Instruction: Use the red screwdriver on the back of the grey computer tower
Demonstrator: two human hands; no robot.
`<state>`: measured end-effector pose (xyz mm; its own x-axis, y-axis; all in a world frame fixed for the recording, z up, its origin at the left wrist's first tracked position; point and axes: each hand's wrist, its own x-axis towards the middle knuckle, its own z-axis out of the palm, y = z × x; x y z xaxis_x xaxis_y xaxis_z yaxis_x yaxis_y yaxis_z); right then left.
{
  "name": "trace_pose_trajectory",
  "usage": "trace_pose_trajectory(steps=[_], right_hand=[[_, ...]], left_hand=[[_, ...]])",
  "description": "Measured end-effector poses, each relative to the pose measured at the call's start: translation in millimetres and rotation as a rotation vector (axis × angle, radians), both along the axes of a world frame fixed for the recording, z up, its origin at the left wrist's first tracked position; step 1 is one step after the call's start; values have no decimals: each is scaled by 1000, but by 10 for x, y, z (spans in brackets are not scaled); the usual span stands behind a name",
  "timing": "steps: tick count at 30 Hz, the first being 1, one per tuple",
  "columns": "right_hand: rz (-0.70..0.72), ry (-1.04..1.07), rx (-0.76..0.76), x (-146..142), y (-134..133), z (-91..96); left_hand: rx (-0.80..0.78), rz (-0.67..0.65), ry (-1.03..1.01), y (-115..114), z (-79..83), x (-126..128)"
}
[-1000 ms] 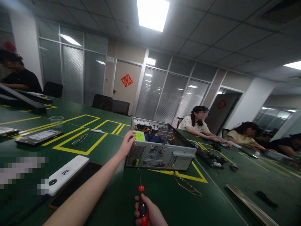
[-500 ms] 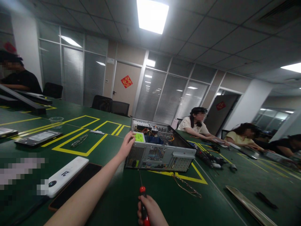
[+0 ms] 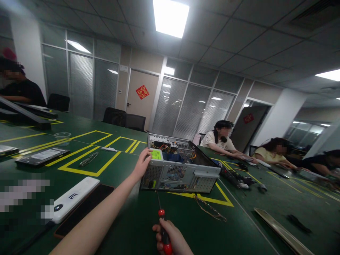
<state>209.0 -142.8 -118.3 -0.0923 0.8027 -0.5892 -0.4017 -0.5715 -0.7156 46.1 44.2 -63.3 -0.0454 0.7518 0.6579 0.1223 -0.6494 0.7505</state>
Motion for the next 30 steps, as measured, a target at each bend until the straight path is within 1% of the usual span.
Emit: trace_pose_trajectory(steps=[2, 5, 9, 12, 16, 20, 25, 30], right_hand=[[-53, 52, -60, -34, -2, 59], [-87, 135, -129, -57, 13, 117], [-68, 181, -163, -8, 59, 108], [-53, 215, -168, 54, 96, 65], [-31, 265, -136, 96, 118, 36], [44, 212, -174, 94, 106, 77], [-57, 201, -166, 71, 105, 115], [-38, 249, -163, 101, 127, 107]], left_hand=[[0, 1, 0, 1, 1, 2], [3, 1, -4, 0, 1, 5], [0, 1, -13, -2, 0, 7], [-4, 1, -8, -3, 4, 3], [-3, 2, 1, -1, 6, 0], [0, 0, -6, 2, -4, 2], [8, 1, -5, 10, -17, 5], [23, 4, -8, 0, -5, 12]])
